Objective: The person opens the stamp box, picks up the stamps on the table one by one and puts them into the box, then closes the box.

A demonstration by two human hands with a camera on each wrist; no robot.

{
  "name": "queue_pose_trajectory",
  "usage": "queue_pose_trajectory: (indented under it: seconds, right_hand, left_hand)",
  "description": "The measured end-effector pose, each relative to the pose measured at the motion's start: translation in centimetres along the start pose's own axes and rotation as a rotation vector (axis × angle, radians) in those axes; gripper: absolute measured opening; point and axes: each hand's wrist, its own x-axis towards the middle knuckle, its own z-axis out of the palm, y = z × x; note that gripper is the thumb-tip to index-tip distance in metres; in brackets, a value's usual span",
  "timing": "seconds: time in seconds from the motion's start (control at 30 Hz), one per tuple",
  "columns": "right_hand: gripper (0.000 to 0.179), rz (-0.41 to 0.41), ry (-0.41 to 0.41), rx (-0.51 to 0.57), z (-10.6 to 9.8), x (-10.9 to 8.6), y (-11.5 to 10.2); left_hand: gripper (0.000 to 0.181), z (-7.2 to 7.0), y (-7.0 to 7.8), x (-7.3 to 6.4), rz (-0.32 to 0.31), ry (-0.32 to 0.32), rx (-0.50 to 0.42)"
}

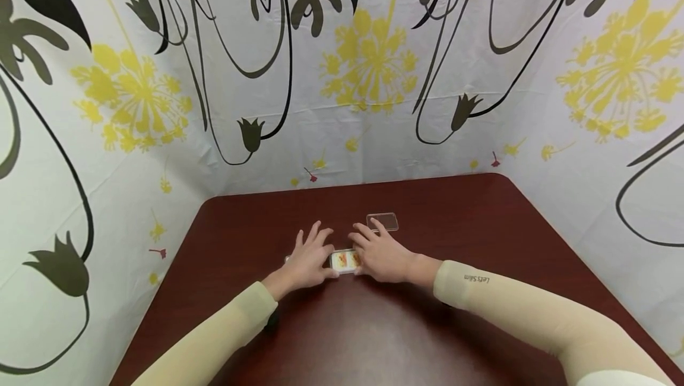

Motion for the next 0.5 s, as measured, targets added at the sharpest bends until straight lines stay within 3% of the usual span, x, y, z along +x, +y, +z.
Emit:
queue_pose_trajectory:
  seconds: [0.5]
  right_hand:
    - [0.061,0.036,0.020,0.041,0.47,0.15,-0.09]
  left_hand:
    - [0.053,0.69,-0.31,0.25,-0.022,0.001,-0.005]
